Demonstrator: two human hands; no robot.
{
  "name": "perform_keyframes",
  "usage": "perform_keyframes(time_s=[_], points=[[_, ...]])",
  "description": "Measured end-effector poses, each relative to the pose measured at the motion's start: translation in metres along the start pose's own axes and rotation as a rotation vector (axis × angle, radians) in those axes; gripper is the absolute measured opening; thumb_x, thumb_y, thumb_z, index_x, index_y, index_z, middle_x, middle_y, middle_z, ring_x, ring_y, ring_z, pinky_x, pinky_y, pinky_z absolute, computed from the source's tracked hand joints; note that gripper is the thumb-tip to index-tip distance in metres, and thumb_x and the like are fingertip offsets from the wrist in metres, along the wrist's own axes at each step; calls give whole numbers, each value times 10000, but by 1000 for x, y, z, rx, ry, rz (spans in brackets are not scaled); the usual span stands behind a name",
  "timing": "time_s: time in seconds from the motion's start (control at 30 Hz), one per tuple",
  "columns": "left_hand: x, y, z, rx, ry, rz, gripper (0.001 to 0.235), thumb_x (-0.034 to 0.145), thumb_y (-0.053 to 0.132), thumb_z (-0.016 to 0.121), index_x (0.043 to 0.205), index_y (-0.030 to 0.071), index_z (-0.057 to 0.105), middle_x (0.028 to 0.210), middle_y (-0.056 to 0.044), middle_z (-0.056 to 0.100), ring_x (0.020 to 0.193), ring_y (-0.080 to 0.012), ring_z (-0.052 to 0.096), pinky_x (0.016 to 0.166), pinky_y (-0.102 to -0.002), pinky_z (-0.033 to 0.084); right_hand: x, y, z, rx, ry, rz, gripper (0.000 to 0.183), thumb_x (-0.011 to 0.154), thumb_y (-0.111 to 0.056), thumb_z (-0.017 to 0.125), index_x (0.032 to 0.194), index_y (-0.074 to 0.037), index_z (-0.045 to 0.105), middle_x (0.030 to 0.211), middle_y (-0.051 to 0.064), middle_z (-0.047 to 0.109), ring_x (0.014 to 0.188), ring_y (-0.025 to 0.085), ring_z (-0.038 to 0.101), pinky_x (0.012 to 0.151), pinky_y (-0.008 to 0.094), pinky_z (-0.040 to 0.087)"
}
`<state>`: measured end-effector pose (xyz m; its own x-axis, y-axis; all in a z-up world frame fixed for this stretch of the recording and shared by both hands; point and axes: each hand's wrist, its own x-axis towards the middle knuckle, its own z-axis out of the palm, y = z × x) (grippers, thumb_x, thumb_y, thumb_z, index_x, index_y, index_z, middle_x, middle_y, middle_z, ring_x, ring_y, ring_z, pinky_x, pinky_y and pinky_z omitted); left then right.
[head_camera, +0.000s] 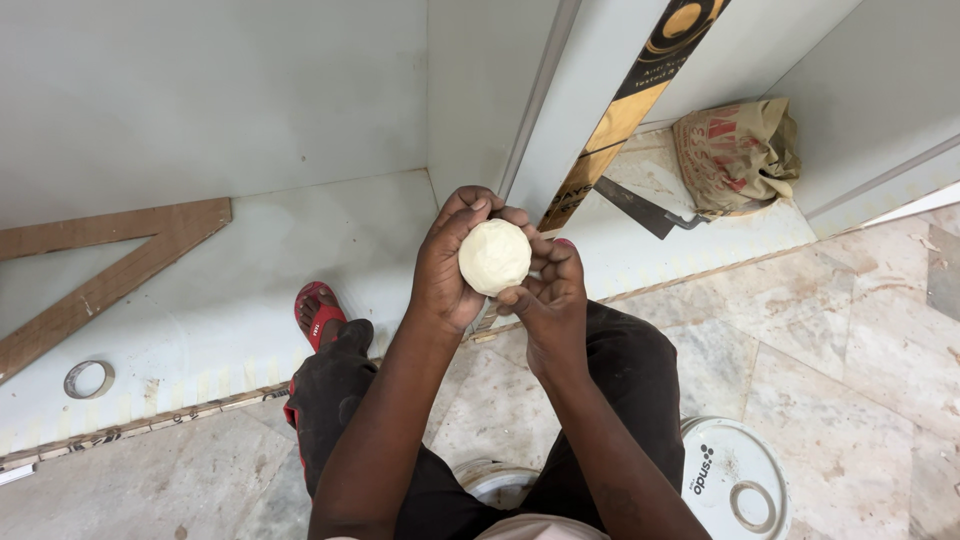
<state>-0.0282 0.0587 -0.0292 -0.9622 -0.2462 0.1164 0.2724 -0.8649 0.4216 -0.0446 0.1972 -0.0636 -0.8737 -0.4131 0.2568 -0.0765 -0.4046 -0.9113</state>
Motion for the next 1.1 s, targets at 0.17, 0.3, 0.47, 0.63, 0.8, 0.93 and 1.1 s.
perform_keyframes(time_s=[0.17, 0.3, 0.47, 0.63, 0.8, 0.93, 1.1], points=[[2, -13, -3, 370, 93, 140, 174, 1022, 168, 577, 1149, 54, 610, 1036, -113, 705, 945, -160, 664, 847, -325, 574, 1, -13, -5, 43, -68, -90, 628, 889, -201, 851, 1366, -64, 465, 1302, 140, 603, 1229, 200, 618, 1056, 355, 552], [1, -30, 2, 647, 118, 440, 245, 1117, 243, 547, 1117, 12, 630, 1062, -104, 678, 984, -150, 630, 904, -314, 537, 6, -26, -10, 8, -75, -235, 532, 934, -157, 843, 1292, -115, 451, 1336, 135, 598, 1261, 206, 606, 1100, 374, 536], [-18, -65, 21, 531, 91, 392, 353, 1055, 349, 515, 1125, 16, 608, 1117, -94, 672, 1012, -146, 620, 932, -303, 507, 5, -28, -13, -726, 89, -598, 349, 935, -109, 810, 1166, -100, 549, 1206, 97, 538, 1157, 183, 581, 967, 331, 546], [5, -61, -6, 260, 135, 318, 425, 1081, 391, 532, 956, -7, 613, 925, -158, 674, 872, -253, 685, 839, -389, 581, 5, -25, -26, -719, 88, -500, 144, 1022, -115, 706, 1075, -35, 598, 1091, 74, 663, 958, 146, 646, 825, 284, 545], [11, -38, -24, 231, 69, 226, 553, 1043, 531, 486, 929, 8, 624, 855, -188, 683, 740, -307, 706, 576, -396, 587, 34, -8, -68, -357, 314, -179, 166, 1093, -128, 526, 1194, -24, 608, 1119, 76, 694, 882, 136, 636, 813, 278, 565], [17, -23, -24, 244, 53, 216, 572, 1038, 569, 483, 991, 15, 616, 893, -186, 690, 787, -309, 723, 582, -392, 596, 66, 17, -105, -362, 138, 123, 283, 1043, -72, 465, 1262, -13, 634, 1220, 65, 692, 1058, 135, 656, 875, 292, 536], [25, -22, -25, 306, 134, 202, 511, 1017, 522, 554, 1073, 17, 606, 962, -178, 701, 860, -303, 738, 658, -406, 623, 80, 50, -111, -311, 11, 234, 263, 1039, -39, 487, 1235, 1, 657, 1157, 80, 688, 1044, 144, 641, 936, 319, 535]])
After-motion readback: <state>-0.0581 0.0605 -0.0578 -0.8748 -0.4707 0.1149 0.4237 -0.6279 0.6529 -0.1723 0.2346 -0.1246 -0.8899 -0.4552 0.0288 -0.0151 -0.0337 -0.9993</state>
